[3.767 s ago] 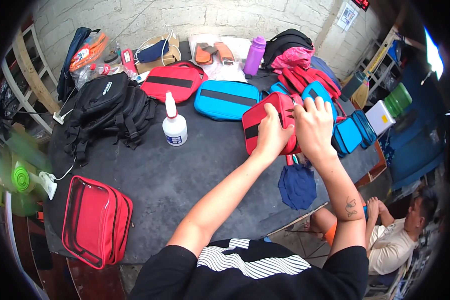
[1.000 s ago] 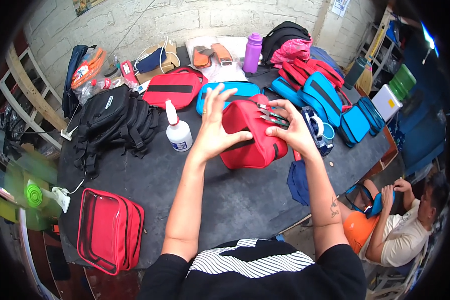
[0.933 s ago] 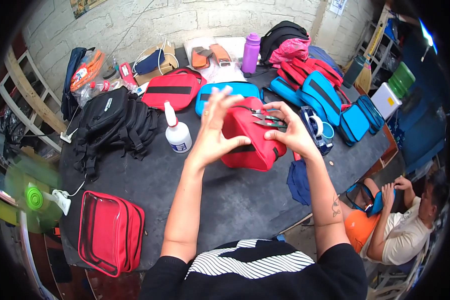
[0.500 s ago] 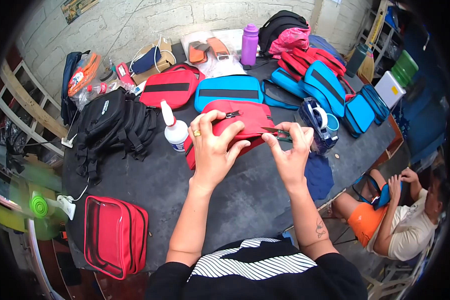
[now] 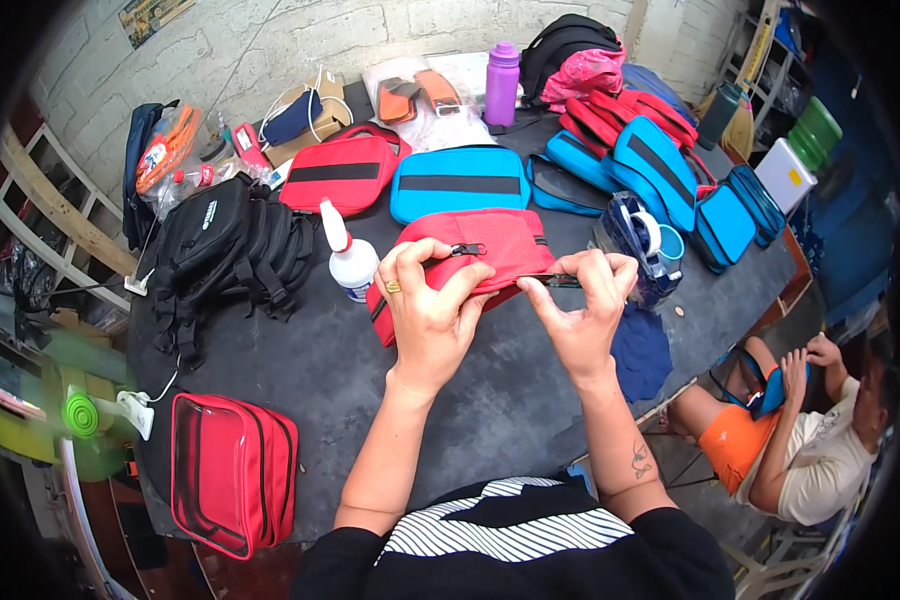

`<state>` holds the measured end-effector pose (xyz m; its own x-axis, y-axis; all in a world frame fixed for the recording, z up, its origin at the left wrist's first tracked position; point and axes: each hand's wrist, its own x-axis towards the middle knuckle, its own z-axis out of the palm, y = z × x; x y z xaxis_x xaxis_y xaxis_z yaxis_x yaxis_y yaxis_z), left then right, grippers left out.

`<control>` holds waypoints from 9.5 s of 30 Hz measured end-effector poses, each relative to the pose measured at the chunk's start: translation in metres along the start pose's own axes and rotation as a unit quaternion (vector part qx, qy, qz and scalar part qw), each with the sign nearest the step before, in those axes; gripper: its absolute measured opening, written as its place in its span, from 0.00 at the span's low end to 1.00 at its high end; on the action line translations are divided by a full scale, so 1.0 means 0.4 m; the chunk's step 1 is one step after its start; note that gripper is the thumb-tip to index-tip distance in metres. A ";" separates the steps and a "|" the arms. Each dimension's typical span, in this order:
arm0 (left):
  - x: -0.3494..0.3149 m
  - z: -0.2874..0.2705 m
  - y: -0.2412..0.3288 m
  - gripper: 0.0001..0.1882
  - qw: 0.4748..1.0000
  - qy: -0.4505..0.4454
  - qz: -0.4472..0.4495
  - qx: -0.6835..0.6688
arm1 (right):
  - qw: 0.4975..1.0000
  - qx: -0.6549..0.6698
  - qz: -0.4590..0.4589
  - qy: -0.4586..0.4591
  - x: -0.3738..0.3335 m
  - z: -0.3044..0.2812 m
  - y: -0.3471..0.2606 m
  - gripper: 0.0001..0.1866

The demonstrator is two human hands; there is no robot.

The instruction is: Clean and inspect small red storage pouches on a workbench area.

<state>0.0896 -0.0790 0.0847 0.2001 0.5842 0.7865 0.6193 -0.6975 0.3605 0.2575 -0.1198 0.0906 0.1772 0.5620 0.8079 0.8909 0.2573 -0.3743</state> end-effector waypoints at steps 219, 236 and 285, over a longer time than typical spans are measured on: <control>-0.277 0.258 -0.170 0.29 0.919 -0.344 -0.168 0.091 | 0.938 -0.334 0.015 0.096 0.570 0.451 0.898 0.17; -0.282 0.262 -0.159 0.30 0.927 -0.321 -0.161 0.111 | 0.970 0.007 -0.096 -0.221 0.506 0.378 0.631 0.26; -0.264 0.262 -0.152 0.28 0.925 -0.324 -0.162 0.117 | 0.925 -0.195 0.002 0.328 1.033 -0.039 0.950 0.14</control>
<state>0.1104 -0.0546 -0.0730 0.3420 0.9255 0.1629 0.8587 -0.3782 0.3458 0.6757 0.1980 0.2891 0.2818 -0.0673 0.9571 0.9503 -0.1177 -0.2881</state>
